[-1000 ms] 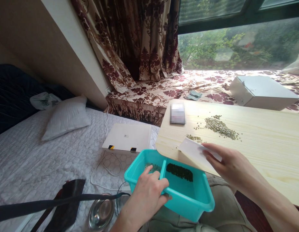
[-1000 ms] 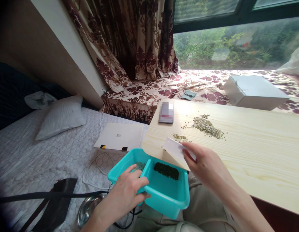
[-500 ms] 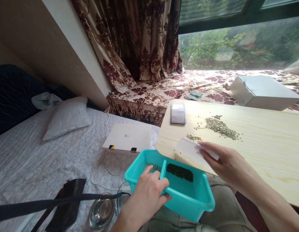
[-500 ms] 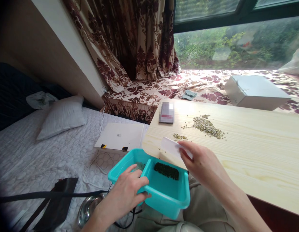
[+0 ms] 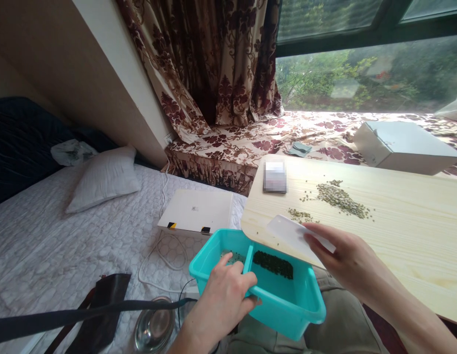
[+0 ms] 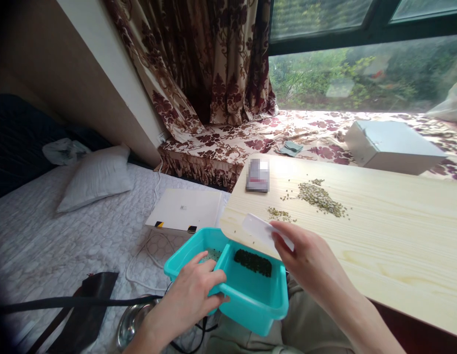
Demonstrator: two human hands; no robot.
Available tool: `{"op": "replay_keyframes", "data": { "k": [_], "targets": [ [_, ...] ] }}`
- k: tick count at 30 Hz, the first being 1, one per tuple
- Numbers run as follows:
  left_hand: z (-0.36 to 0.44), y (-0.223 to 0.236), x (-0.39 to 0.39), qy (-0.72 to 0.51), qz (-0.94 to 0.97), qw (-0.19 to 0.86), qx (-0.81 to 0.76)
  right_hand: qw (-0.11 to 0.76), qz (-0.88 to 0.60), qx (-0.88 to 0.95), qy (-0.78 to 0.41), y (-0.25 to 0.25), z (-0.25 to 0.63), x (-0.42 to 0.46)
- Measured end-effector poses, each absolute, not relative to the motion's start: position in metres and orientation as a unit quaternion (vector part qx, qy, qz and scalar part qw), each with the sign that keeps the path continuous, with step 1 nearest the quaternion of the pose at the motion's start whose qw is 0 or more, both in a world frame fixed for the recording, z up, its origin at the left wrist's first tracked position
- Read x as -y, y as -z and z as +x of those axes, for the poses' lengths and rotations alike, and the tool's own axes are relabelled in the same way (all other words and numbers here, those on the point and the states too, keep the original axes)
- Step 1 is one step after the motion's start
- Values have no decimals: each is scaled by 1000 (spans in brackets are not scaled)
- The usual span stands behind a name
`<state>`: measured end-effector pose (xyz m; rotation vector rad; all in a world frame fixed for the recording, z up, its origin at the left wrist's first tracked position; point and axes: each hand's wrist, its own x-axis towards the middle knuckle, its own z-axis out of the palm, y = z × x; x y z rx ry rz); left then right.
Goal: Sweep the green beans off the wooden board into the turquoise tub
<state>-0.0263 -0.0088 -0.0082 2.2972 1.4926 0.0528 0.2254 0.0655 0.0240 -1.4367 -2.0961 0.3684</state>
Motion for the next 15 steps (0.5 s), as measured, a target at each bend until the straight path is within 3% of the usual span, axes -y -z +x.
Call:
{"op": "replay_keyframes", "data": {
  "k": [15],
  "targets": [
    [-42,7,11,-46,810,187,-554,284,-453,833,-144,-10,193,-78]
  ]
}}
